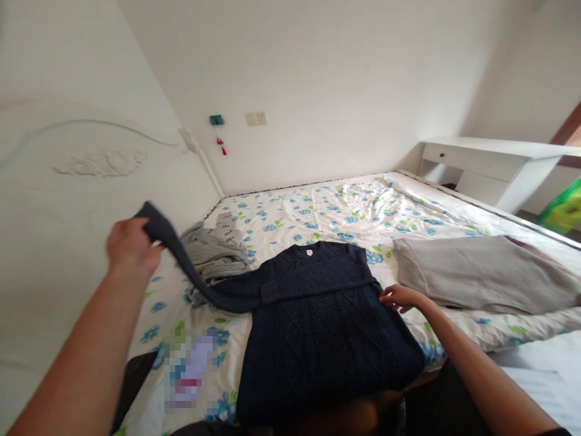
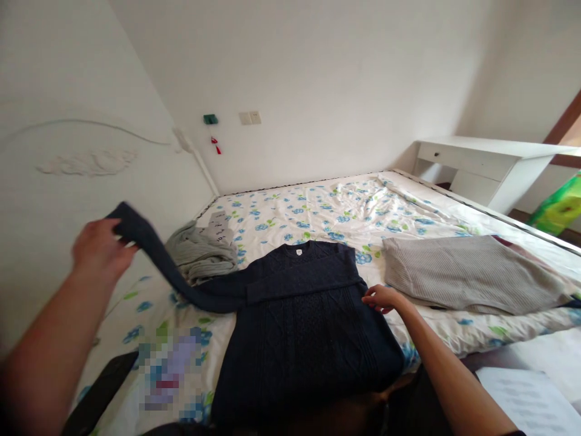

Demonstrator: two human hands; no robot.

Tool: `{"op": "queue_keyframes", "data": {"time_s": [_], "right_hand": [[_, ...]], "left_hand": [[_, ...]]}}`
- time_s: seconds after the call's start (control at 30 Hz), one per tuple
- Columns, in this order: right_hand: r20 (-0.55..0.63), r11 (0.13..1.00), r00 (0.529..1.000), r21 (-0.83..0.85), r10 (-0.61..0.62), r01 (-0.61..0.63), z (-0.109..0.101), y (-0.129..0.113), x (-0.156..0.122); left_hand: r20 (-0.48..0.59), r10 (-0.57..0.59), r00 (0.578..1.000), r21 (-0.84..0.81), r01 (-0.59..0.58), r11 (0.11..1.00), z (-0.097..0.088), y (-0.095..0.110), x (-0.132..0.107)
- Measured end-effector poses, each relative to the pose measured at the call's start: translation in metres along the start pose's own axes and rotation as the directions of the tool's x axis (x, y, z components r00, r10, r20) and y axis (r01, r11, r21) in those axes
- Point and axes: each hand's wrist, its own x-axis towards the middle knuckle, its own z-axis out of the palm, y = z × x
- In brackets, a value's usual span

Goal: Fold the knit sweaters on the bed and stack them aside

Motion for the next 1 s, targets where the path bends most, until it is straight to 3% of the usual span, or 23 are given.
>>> {"op": "queue_keyframes", "data": {"time_s": [0.07,0.13,0.2,0.27,0.33,0.4,0.5,0.6,0.73,0.87,1.0], "right_hand": [[0.005,1.0,1.0,0.001,-0.008,0.008,0.006,-0.007,0.002],[0.008,1.0,1.0,0.005,-0.007,0.007,0.01,-0.012,0.005],[0.01,1.0,1.0,0.021,0.01,-0.011,0.012,-0.014,0.009],[0.015,0.999,0.999,0.037,0.034,-0.035,0.01,-0.012,0.012],[0.022,0.998,0.999,0.049,0.048,-0.049,0.007,-0.009,0.017],[0.017,0.997,0.999,0.067,0.043,-0.044,0.004,-0.006,0.023],[-0.077,0.996,0.997,0.094,0.005,0.003,0.004,-0.007,0.037],[-0.239,0.995,0.971,0.084,-0.027,0.048,0.006,-0.015,0.056],[-0.396,0.999,0.918,0.031,-0.006,0.019,0.005,-0.025,0.079],[-0.506,0.999,0.862,-0.014,0.029,-0.042,0.003,-0.026,0.096],[-0.532,0.998,0.846,-0.015,0.041,-0.058,0.006,-0.025,0.107]], "left_hand": [[0.2,0.02,0.98,-0.269,0.035,0.962,0.067,0.055,-0.016],[0.377,0.18,0.908,-0.387,-0.023,0.922,0.128,0.085,-0.052],[0.454,0.266,0.85,-0.399,-0.073,0.914,0.17,0.082,-0.097],[0.554,0.376,0.743,-0.33,-0.219,0.918,0.19,0.047,-0.138],[0.629,0.356,0.69,-0.187,-0.311,0.932,0.19,-0.01,-0.168],[0.694,0.217,0.686,0.021,-0.321,0.947,0.178,-0.079,-0.188],[0.711,0.03,0.703,0.302,-0.344,0.889,0.153,-0.175,-0.201],[0.704,-0.14,0.696,0.507,-0.355,0.785,0.134,-0.237,-0.201],[0.712,-0.201,0.672,0.576,-0.396,0.715,0.129,-0.264,-0.189],[0.716,-0.148,0.682,0.526,-0.388,0.757,0.137,-0.262,-0.186],[0.732,-0.064,0.679,0.451,-0.411,0.793,0.143,-0.259,-0.183]]}}
